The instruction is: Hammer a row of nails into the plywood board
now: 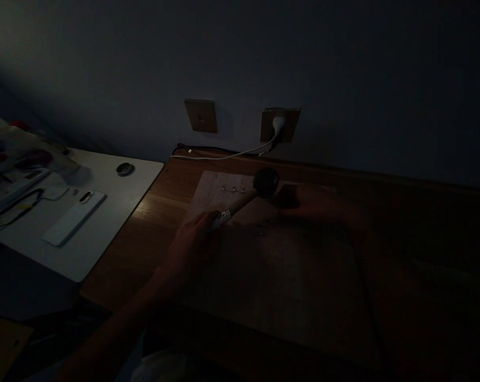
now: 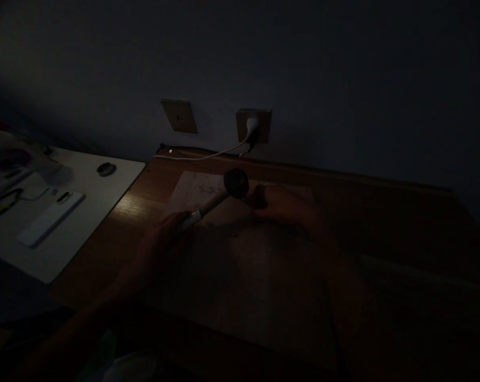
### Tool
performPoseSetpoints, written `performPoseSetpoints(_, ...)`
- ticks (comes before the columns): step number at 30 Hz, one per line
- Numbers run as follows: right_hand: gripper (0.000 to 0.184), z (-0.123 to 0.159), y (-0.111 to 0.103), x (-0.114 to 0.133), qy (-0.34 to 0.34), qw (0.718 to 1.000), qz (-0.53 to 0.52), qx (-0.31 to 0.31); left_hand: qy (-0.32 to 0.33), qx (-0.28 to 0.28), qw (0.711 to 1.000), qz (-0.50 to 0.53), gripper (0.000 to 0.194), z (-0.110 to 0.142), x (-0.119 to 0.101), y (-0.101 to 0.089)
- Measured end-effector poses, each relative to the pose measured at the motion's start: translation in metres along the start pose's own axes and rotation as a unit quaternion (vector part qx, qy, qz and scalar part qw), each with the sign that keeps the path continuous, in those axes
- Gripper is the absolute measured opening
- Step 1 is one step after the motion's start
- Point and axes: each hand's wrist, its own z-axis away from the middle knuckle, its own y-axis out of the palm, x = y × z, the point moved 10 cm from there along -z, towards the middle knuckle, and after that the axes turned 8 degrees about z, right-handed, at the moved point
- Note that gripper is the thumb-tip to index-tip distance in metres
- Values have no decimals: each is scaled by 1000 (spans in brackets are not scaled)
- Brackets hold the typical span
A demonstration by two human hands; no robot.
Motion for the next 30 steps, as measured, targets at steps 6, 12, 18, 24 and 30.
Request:
performPoseSetpoints(6,8,8,17,20,9,994,-36,99,-3,-27,999,47,41,2,2,-7)
performPoseSetpoints(12,15,2,19,32,-8,997,-2,71,-17,-59,996,63,38,3,7,-13)
performPoseSetpoints(18,15,1,-3,6,9,1000,7,2,-27,-63,994,80,38,3,6,-17)
performPoseSetpoints(24,10,-1,-16,-6,2,996,-15,-90,-36,-68,994,73,38,2,11,-16)
performPoseSetpoints(30,12,-9,-6,-2,-3,997,7,-77,-25,-74,994,74,35,3,7,-17)
